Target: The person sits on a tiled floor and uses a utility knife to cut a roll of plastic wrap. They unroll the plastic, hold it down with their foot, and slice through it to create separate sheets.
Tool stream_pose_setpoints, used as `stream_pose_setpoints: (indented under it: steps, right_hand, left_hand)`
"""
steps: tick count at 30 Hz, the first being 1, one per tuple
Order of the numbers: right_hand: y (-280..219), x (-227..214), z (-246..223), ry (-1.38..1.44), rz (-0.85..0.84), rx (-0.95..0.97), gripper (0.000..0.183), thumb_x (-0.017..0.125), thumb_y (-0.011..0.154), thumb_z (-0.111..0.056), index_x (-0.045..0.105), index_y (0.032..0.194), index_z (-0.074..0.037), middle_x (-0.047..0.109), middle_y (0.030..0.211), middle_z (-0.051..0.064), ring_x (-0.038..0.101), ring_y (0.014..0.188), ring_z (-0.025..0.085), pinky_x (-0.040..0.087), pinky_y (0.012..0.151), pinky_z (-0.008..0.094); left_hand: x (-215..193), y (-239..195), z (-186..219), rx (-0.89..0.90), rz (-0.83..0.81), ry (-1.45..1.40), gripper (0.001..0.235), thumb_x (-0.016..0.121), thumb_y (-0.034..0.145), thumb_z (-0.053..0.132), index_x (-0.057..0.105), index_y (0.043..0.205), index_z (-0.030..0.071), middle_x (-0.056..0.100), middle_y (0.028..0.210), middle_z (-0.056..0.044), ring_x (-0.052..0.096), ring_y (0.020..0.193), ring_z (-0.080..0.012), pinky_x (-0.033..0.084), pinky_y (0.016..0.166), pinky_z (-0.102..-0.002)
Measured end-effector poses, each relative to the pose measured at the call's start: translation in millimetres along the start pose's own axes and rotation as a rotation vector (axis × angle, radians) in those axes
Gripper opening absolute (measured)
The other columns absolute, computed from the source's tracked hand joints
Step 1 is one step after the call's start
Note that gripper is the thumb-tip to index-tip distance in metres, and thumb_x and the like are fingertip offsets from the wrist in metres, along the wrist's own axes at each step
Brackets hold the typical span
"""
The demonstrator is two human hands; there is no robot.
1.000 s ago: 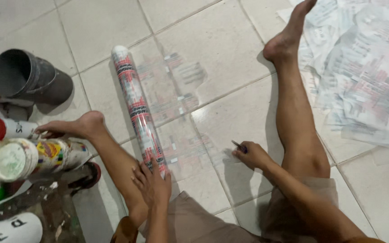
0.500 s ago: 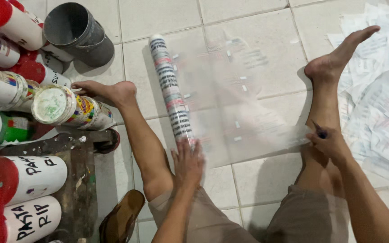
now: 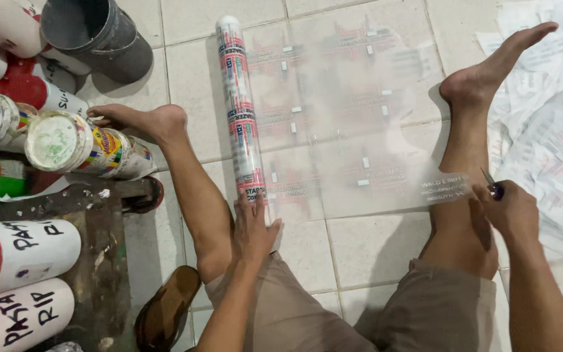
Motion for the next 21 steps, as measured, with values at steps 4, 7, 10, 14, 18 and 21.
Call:
stream_pose_setpoints:
  steps: [4,7,10,14,18,21]
  right_hand:
    - [-52.5,39.3,-13.7,0.366,-0.005,-0.194,0.051,0.057,0.102,-0.032,0.062,0.139,0.002,0.068,0.125,0.026,0.065,0.110,0.037,0.048,0.090,0.046]
    - [-100.5,76.8,-39.5,0.644,-0.253,-0.267,0.047,0.061,0.101,-0.026,0.062,0.140,0.000,0.066,0.116,0.038,0.064,0.109,0.048,0.051,0.094,0.058]
    - [-159.0,100.4,-67.9,0.784,-0.512,-0.080,0.049,0.070,0.095,-0.033,0.067,0.139,-0.012,0.067,0.092,0.020,0.057,0.072,0.027,0.051,0.062,0.039]
    - [-165.9,188.8,-49.9,1.071,-0.758,0.150,0.048,0.051,0.106,-0.032,0.057,0.138,0.003,0.049,0.072,0.009,0.042,0.050,0.016,0.033,0.035,0.025]
    - [-182.5,216.7,-49.1,1.238,-0.854,0.299,0.049,0.043,0.109,-0.027,0.058,0.132,0.013,0.047,0.072,0.005,0.041,0.051,0.010,0.030,0.033,0.019]
    - [-184.1,245.9,-38.6,1.296,-0.823,0.335,0.050,0.039,0.111,-0.037,0.056,0.125,0.008,0.040,0.070,0.004,0.036,0.046,0.011,0.025,0.028,0.019]
  left_hand:
    - [-16.1,-3.9,9.1,0.000,0.024,0.046,0.085,0.073,0.084,0.016,0.032,0.158,0.013,0.016,0.166,-0.024,0.034,0.144,-0.0478,0.050,0.105,-0.051]
    - [-25.2,-4.8,12.9,-0.091,-0.048,-0.097,0.079,0.069,0.085,0.002,0.037,0.157,0.010,0.020,0.163,-0.030,0.038,0.141,-0.0520,0.052,0.109,-0.048]
    - [-30.3,-12.7,19.1,-0.081,-0.078,-0.100,0.077,0.067,0.086,-0.002,0.037,0.156,0.009,0.020,0.162,-0.032,0.038,0.141,-0.0536,0.051,0.108,-0.050]
    - [-20.6,-25.7,23.0,-0.141,-0.064,-0.052,0.084,0.070,0.086,0.002,0.031,0.159,0.010,0.015,0.165,-0.030,0.027,0.147,-0.0507,0.038,0.116,-0.054]
    - [-35.9,-36.7,56.5,-0.081,-0.082,-0.075,0.071,0.060,0.096,0.016,0.030,0.160,0.014,0.015,0.166,-0.026,0.017,0.153,-0.0434,0.016,0.124,-0.053]
    - [16.1,-48.6,80.4,0.070,-0.323,-0.120,0.062,0.052,0.101,0.021,0.030,0.159,0.015,0.015,0.168,-0.020,0.012,0.156,-0.0334,0.010,0.126,-0.049]
Point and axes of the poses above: each hand's wrist, its own y-axis towards the middle knuckle, its own x-axis out of the palm, z = x × y, the point moved 4 cm from there along y, towards the middle knuckle
